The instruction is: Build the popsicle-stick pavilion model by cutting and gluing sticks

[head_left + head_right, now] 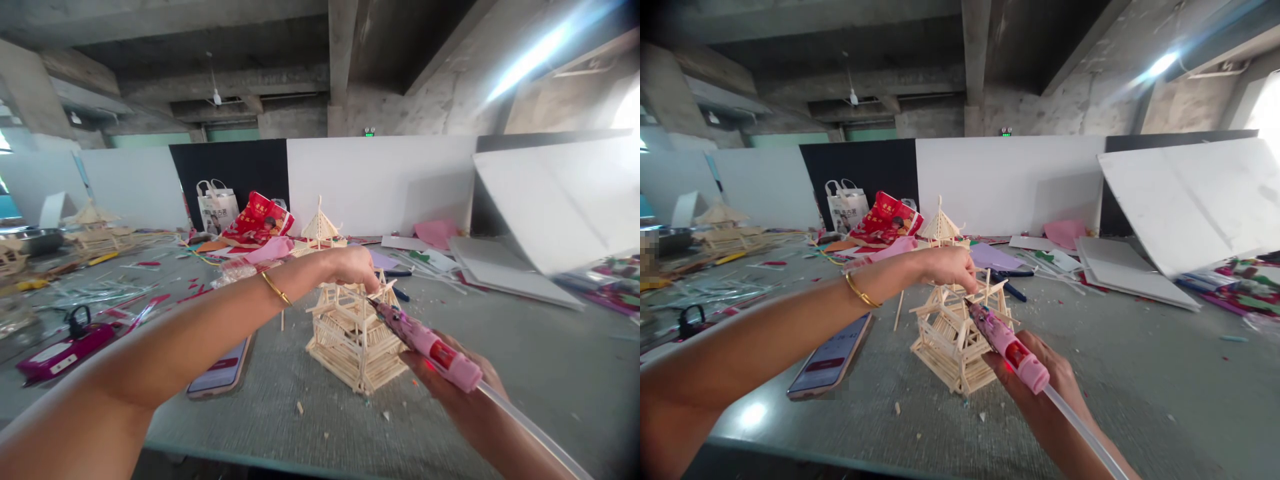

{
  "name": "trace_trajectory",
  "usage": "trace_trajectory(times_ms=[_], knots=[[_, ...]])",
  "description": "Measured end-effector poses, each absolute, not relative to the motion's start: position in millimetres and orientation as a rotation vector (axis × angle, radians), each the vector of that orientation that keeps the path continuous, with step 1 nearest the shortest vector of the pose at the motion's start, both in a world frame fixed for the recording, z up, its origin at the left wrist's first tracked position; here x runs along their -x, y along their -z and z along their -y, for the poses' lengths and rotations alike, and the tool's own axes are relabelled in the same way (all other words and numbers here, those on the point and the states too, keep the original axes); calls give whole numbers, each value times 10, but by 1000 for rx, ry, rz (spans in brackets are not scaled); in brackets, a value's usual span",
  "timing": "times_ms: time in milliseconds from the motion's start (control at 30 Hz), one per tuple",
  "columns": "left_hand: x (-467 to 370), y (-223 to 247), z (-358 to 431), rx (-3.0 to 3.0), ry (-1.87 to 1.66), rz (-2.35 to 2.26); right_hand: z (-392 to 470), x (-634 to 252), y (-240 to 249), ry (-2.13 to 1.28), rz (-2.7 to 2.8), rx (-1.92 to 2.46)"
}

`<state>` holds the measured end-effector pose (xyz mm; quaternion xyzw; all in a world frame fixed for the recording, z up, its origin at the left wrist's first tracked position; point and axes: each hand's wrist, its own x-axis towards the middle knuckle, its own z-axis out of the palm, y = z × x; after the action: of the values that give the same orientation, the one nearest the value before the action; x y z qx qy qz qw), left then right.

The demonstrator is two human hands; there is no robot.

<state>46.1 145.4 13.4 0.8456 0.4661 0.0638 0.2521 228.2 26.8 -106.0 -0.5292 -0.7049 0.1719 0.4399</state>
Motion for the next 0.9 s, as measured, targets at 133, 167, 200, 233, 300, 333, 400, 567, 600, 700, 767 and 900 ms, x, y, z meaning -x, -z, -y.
trace_trajectory(times_ms=[133,167,200,233,300,333,400,567,600,700,767,900], knots=[[-468,-152,-1434,-2308,-181,-1277,-272,-2289,1062,-486,1798,1369],[-468,-155,-1431,-2310,-183,-1277,-273,-2288,1059,-488,1800,1370],[-467,-156,-1429,-2312,-184,-1277,-274,-2286,1055,-482,1800,1370],[-466,-157,-1428,-2315,-184,-1278,-274,-2283,1051,-468,1798,1372],[-462,-157,-1429,-2319,-182,-1275,-272,-2276,1044,-434,1790,1384],[-461,-156,-1431,-2320,-181,-1273,-269,-2273,1041,-418,1786,1393],[-458,-153,-1436,-2319,-177,-1269,-263,-2271,1040,-401,1792,1405],[-459,-146,-1439,-2324,-178,-1276,-253,-2287,1070,-388,1815,1376],[-461,-146,-1437,-2325,-178,-1277,-253,-2289,1075,-387,1819,1359],[-461,-149,-1432,-2325,-169,-1279,-251,-2287,1074,-431,1827,1319],[-455,-150,-1435,-2323,-161,-1276,-247,-2281,1070,-465,1833,1311],[-431,-148,-1458,-2316,-144,-1259,-240,-2259,1075,-435,1791,1304]])
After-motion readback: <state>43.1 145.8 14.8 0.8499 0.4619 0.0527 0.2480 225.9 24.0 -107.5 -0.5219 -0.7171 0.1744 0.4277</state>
